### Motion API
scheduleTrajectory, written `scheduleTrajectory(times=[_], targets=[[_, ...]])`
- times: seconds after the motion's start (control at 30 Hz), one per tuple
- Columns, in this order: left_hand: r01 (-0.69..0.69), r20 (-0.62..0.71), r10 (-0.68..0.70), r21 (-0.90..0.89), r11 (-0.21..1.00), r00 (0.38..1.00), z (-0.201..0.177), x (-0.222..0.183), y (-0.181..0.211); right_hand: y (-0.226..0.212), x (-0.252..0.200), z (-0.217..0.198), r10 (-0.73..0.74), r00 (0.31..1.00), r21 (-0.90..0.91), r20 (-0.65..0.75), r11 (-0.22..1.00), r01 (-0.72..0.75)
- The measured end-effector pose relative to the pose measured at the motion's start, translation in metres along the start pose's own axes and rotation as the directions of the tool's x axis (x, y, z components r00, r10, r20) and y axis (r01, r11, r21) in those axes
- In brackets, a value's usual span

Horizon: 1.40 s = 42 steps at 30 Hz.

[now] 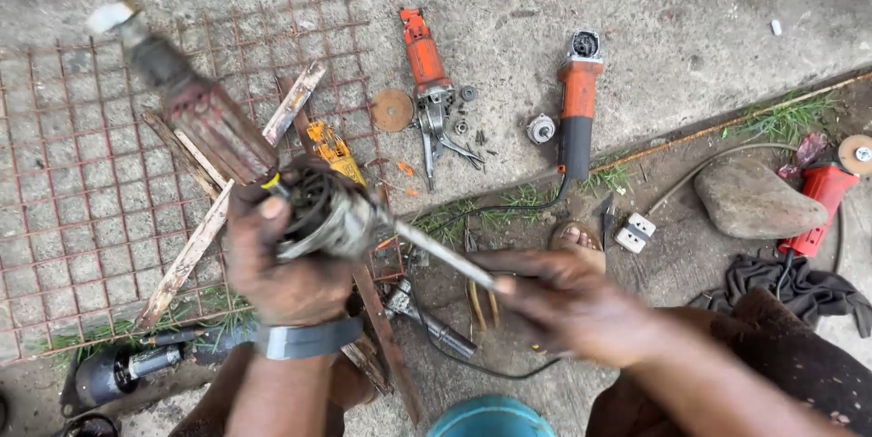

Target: Disassembling a motor housing to remove internal components and using an angle grinder to modify a rubber part.

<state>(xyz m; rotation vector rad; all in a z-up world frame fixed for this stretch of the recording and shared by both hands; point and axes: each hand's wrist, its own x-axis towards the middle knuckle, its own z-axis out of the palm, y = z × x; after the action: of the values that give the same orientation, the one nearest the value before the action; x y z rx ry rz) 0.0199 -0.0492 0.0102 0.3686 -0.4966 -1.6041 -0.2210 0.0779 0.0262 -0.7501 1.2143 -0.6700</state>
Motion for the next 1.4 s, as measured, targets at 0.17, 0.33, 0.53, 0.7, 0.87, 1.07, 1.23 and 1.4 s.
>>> scheduleTrajectory(times=[0.17, 0.33, 0.53, 0.7, 0.87, 1.07, 1.23, 1.4], targets=[[-0.011, -0.532, 0.096, 0.16, 0.987, 0.841, 0.008, 0.01, -0.008, 0.038, -0.005, 0.058, 0.003, 0.994, 0.212, -0.113, 0.977, 0.021], [0.145, -0.544, -0.088, 0.063, 0.987, 0.834, 0.0, -0.004, -0.026, 0.01, 0.014, 0.031, 0.052, 0.993, 0.222, 0.103, 0.972, -0.074], [0.173, -0.643, -0.246, -0.176, 0.969, 0.725, -0.002, -0.024, -0.061, 0.001, 0.014, 0.044, 0.107, 0.842, 0.284, -0.529, 0.957, 0.057], [0.261, -0.643, -0.353, -0.237, 0.936, 0.68, 0.011, -0.014, -0.027, 0.003, 0.019, 0.011, -0.136, 0.868, 0.431, -0.478, 0.825, 0.366], [0.243, -0.534, -0.323, -0.216, 0.946, 0.781, 0.017, -0.029, -0.037, 0.018, 0.034, 0.032, -0.119, 0.968, 0.512, -0.223, 0.83, 0.22], [0.313, -0.087, -0.327, -0.14, 0.939, 0.941, 0.017, -0.04, -0.038, 0.02, 0.044, 0.03, -0.136, 0.954, 0.527, -0.268, 0.808, 0.263], [0.287, 0.032, -0.336, 0.449, 0.846, 0.941, -0.003, -0.04, -0.022, 0.025, 0.045, 0.017, -0.143, 0.939, 0.351, -0.312, 0.901, 0.254], [0.281, -0.199, -0.2, 0.631, 0.723, 0.959, 0.004, -0.051, -0.037, 0.041, 0.049, 0.008, -0.476, 0.854, -0.297, -0.211, 0.863, 0.408]])
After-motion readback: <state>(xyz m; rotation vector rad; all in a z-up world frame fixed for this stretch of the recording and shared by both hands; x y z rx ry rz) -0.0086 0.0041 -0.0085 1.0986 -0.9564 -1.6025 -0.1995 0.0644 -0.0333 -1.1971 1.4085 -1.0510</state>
